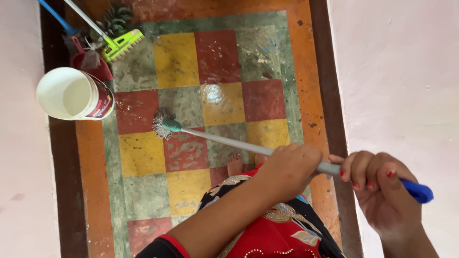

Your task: The person mops a checkered floor, moving the mop head back and forth across the wet tiles. They stand barefoot near a bucket and other cleaning tools while holding the handle with both hands.

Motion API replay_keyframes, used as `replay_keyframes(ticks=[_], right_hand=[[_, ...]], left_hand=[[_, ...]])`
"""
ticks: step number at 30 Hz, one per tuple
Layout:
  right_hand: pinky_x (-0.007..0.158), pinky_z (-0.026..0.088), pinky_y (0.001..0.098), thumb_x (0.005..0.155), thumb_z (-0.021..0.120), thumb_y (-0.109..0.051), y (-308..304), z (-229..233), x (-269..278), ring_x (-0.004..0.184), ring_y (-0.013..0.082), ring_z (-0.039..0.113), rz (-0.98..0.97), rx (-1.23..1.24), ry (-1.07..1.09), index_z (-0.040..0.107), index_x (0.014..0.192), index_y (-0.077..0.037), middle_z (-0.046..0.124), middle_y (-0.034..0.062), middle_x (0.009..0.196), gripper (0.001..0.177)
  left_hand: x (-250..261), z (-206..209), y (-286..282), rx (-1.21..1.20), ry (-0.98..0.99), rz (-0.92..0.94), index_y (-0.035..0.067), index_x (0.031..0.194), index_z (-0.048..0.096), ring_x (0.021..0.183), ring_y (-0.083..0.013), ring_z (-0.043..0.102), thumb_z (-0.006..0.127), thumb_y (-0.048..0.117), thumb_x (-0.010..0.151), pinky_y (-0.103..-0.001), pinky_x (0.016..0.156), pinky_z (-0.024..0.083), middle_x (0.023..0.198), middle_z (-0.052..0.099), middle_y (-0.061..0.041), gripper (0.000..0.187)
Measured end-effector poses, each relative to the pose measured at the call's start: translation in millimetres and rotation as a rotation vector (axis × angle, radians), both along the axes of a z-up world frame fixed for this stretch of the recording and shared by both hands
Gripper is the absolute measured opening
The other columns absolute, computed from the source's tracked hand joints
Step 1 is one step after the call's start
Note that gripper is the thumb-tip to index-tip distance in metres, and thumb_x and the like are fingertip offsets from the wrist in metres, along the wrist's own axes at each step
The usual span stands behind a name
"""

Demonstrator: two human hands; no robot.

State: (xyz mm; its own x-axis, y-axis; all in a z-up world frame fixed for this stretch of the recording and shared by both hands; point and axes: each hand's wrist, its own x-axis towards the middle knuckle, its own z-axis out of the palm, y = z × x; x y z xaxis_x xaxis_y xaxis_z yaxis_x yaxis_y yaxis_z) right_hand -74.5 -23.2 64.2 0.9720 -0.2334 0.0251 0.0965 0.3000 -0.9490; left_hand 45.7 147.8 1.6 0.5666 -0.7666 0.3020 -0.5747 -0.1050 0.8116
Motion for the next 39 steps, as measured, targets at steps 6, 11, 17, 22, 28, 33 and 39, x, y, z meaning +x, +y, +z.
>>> replay_keyframes(ticks=[6, 11, 17, 22, 28, 33, 39], right_hand=[[0.124, 0.041, 0.0587, 0.120, 0.045, -0.032, 3, -5, -1, 0.093, 0.0267, 0.056, -0.049, 0.057, 0.036, 0.047, 0.077, -0.008, 0.050, 0.0074, 0.075, 0.049], [0.119, 0.041, 0.0578, 0.118, 0.047, -0.030, 1, -30, 9, 0.091, 0.0256, 0.056, -0.054, 0.073, -0.002, 0.047, 0.080, -0.010, 0.051, 0.0072, 0.077, 0.043], [0.115, 0.047, 0.0523, 0.115, 0.044, -0.034, 14, -63, 27, 0.104, 0.0289, 0.064, -0.053, 0.023, 0.124, 0.048, 0.081, -0.011, 0.063, 0.0135, 0.087, 0.041], [0.111, 0.051, 0.0437, 0.106, 0.043, -0.034, 25, -66, 42, 0.120, 0.0297, 0.067, -0.102, -0.043, 0.389, 0.053, 0.080, -0.009, 0.072, 0.0177, 0.103, 0.037], [0.110, 0.048, 0.0435, 0.106, 0.045, -0.034, 23, -59, 38, 0.120, 0.0322, 0.063, -0.110, -0.071, 0.465, 0.064, 0.089, 0.002, 0.073, 0.0171, 0.111, 0.044], [0.111, 0.050, 0.0496, 0.113, 0.045, -0.033, 2, -37, 32, 0.117, 0.0353, 0.068, -0.102, -0.018, 0.175, 0.055, 0.086, -0.003, 0.068, 0.0200, 0.094, 0.041], [0.117, 0.049, 0.0551, 0.120, 0.039, -0.034, 6, 17, 10, 0.097, 0.0294, 0.063, -0.167, -0.058, 0.068, 0.051, 0.086, -0.006, 0.056, 0.0112, 0.082, 0.046]], left_hand=[[-3, -10, -4, 0.030, -0.032, -0.024, 0.010, 0.098, 0.054, 0.086, -0.0333, 0.062, 0.069, 0.027, 0.096, -0.047, 0.077, 0.048, 0.091, 0.060, -0.010, 0.022], [4, -25, -2, 0.027, -0.030, -0.011, 0.009, 0.099, 0.054, 0.090, -0.0351, 0.061, 0.068, 0.024, 0.094, -0.049, 0.079, 0.048, 0.093, 0.061, -0.011, 0.021], [10, -74, 13, 0.076, -0.094, 0.060, 0.009, 0.103, 0.055, 0.101, -0.0361, 0.059, 0.066, 0.020, 0.094, -0.048, 0.089, 0.047, 0.100, 0.062, -0.014, 0.018], [14, -104, 18, 0.239, -0.174, 0.161, 0.011, 0.104, 0.059, 0.108, -0.0356, 0.058, 0.067, 0.018, 0.091, -0.047, 0.093, 0.046, 0.102, 0.063, -0.013, 0.016], [18, -85, 25, 0.293, -0.197, 0.146, 0.009, 0.102, 0.058, 0.102, -0.0352, 0.061, 0.066, 0.013, 0.088, -0.048, 0.089, 0.047, 0.099, 0.066, -0.013, 0.017], [12, -48, 12, 0.124, -0.169, 0.141, 0.007, 0.103, 0.057, 0.092, -0.0368, 0.064, 0.066, 0.015, 0.093, -0.049, 0.082, 0.049, 0.096, 0.066, -0.015, 0.016], [-11, 3, -2, -0.005, -0.107, 0.130, 0.007, 0.098, 0.055, 0.088, -0.0370, 0.064, 0.072, 0.027, 0.091, -0.049, 0.077, 0.050, 0.091, 0.066, -0.014, 0.027]])
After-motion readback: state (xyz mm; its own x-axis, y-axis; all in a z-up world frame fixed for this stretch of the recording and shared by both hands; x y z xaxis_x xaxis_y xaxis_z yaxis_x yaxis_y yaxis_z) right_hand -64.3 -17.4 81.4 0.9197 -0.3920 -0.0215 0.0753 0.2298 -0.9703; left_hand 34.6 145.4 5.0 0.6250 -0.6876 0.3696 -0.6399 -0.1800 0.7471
